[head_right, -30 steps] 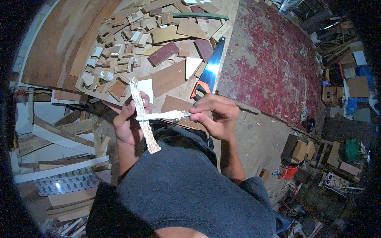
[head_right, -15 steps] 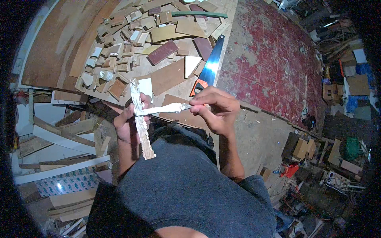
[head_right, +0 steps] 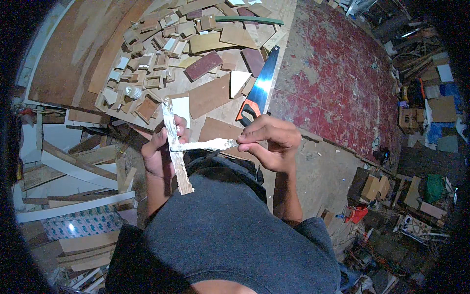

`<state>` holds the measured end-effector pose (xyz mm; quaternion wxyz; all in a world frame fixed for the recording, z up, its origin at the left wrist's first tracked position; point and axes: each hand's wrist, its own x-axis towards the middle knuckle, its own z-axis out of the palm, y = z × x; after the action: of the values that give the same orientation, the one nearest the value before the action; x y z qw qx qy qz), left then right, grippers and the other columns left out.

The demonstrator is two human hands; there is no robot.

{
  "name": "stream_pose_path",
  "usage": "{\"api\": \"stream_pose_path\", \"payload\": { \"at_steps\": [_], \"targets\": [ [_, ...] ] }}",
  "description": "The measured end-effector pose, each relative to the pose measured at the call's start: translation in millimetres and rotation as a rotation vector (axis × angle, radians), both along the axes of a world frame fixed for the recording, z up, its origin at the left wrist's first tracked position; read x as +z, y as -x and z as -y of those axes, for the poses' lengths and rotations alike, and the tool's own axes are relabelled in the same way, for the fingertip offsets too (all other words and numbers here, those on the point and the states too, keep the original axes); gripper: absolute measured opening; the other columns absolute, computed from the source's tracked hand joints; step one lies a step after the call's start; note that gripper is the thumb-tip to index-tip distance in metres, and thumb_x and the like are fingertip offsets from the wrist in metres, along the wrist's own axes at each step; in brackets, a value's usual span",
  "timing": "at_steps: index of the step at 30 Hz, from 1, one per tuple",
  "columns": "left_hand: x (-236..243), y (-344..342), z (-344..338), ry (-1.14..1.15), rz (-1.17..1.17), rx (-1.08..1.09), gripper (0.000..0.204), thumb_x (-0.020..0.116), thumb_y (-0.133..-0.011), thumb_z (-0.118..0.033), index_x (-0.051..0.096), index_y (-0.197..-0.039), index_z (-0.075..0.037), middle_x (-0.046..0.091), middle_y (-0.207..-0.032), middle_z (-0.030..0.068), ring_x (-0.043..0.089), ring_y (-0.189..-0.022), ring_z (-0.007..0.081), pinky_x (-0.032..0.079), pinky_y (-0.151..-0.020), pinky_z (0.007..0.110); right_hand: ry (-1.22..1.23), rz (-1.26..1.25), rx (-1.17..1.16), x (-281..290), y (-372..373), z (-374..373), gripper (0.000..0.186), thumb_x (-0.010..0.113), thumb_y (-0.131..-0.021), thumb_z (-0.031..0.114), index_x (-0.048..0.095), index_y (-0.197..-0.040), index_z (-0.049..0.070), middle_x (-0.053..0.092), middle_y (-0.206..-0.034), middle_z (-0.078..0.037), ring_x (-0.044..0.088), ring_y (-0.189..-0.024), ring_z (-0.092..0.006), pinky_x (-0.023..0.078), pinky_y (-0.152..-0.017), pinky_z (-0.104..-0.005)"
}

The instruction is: The recorder assembles small wood pieces with glue and then uses a hand saw to cut a piece of plywood on a workbench.

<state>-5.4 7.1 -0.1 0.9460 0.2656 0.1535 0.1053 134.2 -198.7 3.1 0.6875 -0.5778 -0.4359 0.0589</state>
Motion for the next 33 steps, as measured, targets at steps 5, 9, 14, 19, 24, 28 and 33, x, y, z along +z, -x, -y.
{"api": "stream_pose_path", "payload": {
  "at_steps": [5, 9, 14, 19, 24, 28, 33],
  "targets": [
    [-2, 5, -7, 0.023, 0.132, -0.038, 0.041, 0.07, -0.082, -0.011, 0.058, -0.12, 0.002, 0.064, -0.106, 0.013, 0.062, -0.091, 0.0215, 0.053, -0.08, 0.035, -0.022, 0.019, -0.133, 1, 2, -5, 0.013, 0.077, -0.066, -0.006, 0.07, -0.077, -0.003, 0.068, -0.074, -0.012, 0.065, -0.067, -0.0173, 0.049, -0.06, -0.0265],
    [13, 5, -1, -0.19, -0.033, 0.018, 0.051, 0.074, -0.078, -0.024, 0.052, -0.117, 0.001, 0.056, -0.098, 0.0112, 0.056, -0.083, 0.0206, 0.048, -0.071, 0.029, 0.006, -0.082, -0.137, -1, 6, -10, 0.013, 0.076, -0.067, -0.006, 0.07, -0.078, -0.003, 0.068, -0.074, -0.013, 0.065, -0.067, -0.0169, 0.049, -0.06, -0.0263],
    [-11, 9, -12, 0.028, 0.154, 0.007, 0.039, 0.07, -0.083, -0.011, 0.058, -0.118, 0.001, 0.065, -0.104, 0.013, 0.064, -0.09, 0.0217, 0.054, -0.079, 0.035, -0.002, -0.016, -0.013, -2, 0, -5, 0.013, 0.076, -0.067, -0.006, 0.07, -0.078, -0.003, 0.068, -0.074, -0.013, 0.064, -0.067, -0.0165, 0.049, -0.059, -0.0261],
    [-9, 9, -10, 0.003, 0.151, 0.02, 0.038, 0.069, -0.083, -0.009, 0.059, -0.119, 0.0, 0.065, -0.106, 0.0132, 0.064, -0.092, 0.0218, 0.053, -0.083, 0.034, -0.059, -0.187, -0.052, -7, 2, -5, 0.013, 0.076, -0.068, -0.006, 0.07, -0.079, -0.004, 0.068, -0.077, -0.014, 0.063, -0.065, -0.0166, 0.049, -0.059, -0.026],
    [-15, 9, -11, -0.015, 0.14, 0.033, 0.037, 0.068, -0.084, -0.006, 0.059, -0.12, -0.002, 0.066, -0.109, 0.0137, 0.065, -0.093, 0.0219, 0.055, -0.082, 0.037, -0.001, -0.078, -0.038, -2, -1, -11, 0.01, 0.073, -0.071, -0.005, 0.07, -0.08, -0.005, 0.066, -0.075, -0.014, 0.062, -0.063, -0.0157, 0.048, -0.055, -0.0251],
    [-12, 8, -12, 0.023, 0.18, 0.014, 0.039, 0.068, -0.084, -0.007, 0.058, -0.121, -0.001, 0.066, -0.111, 0.014, 0.065, -0.093, 0.0217, 0.055, -0.084, 0.037, 0.018, -0.095, 0.026, -5, -6, -5, 0.011, 0.073, -0.069, -0.008, 0.071, -0.079, -0.004, 0.068, -0.076, -0.014, 0.063, -0.065, -0.0163, 0.049, -0.059, -0.0259],
    [-12, 8, -10, -0.068, 0.111, -0.001, 0.038, 0.069, -0.084, -0.008, 0.058, -0.119, 0.003, 0.066, -0.109, 0.0148, 0.065, -0.092, 0.0212, 0.055, -0.083, 0.037, -0.085, -0.261, -0.032, -8, -3, -11, 0.009, 0.071, -0.073, -0.009, 0.069, -0.082, -0.005, 0.065, -0.076, -0.015, 0.062, -0.064, -0.0157, 0.049, -0.056, -0.0256]
  ]
}}
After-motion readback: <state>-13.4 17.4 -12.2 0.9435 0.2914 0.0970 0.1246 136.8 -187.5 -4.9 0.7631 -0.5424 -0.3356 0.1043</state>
